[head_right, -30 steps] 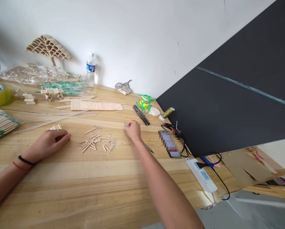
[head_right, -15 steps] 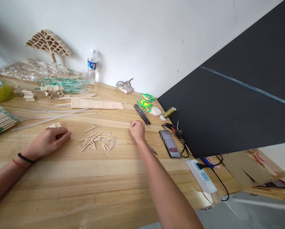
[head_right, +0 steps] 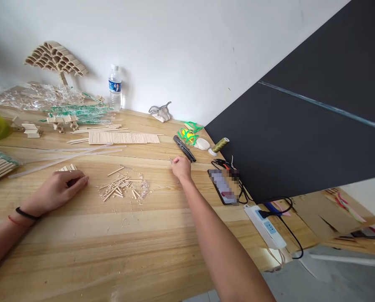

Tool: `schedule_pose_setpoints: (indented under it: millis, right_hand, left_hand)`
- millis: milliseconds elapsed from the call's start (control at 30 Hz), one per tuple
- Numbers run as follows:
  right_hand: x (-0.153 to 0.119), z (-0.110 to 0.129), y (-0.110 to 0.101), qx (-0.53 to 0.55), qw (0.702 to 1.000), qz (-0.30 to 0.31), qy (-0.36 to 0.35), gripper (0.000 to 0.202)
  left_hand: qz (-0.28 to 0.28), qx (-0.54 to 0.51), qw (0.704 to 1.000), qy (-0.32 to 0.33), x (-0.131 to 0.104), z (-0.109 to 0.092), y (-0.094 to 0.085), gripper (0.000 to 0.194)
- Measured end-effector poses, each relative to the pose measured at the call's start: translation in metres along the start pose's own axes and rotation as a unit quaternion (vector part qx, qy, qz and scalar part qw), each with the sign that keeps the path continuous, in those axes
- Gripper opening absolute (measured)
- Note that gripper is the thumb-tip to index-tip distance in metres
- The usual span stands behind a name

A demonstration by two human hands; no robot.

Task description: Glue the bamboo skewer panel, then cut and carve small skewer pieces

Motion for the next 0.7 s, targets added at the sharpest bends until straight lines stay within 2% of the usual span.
schedule_pose_setpoints:
  millis: [133, 333, 433, 567, 700]
  right_hand:
    - [-0.006, 0.013, 0.004, 0.012, 0.999, 0.041, -0.027, 0.008]
    - [-0.033, 0.035, 0.009, 0.039, 0.978, 0.189, -0.08, 0.021]
    - [-0.04, 0.039, 0.007, 0.024, 0.968, 0.232, -0.095, 0.025]
    - [-0.039, 0.045, 0.003, -0.023, 0.966, 0.226, -0.12, 0.016]
    - [-0.045, 0.06, -0.006, -0.083, 0.971, 0.159, -0.156, 0.011]
  left_hand:
    - [-0.001, -0.007, 1.0, -0.001, 0.0, 0.0, 0.0, 0.038]
    - [0.0, -0.002, 1.0, -0.004, 0.0, -0.001, -0.001, 0.039]
    - [0.005, -0.002, 1.0, -0.002, 0.0, -0.002, 0.0, 0.04]
    - [0.005, 0.0, 1.0, -0.001, 0.0, -0.001, 0.0, 0.041]
    - [0.006, 0.0, 1.0, -0.005, -0.001, 0.0, 0.0, 0.041]
Point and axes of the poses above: each hand's wrist, its own x-axis towards the middle knuckle, its own y-axis out of the palm, z = x × y, the point moved 10 cm from there along x, towards the middle knuckle
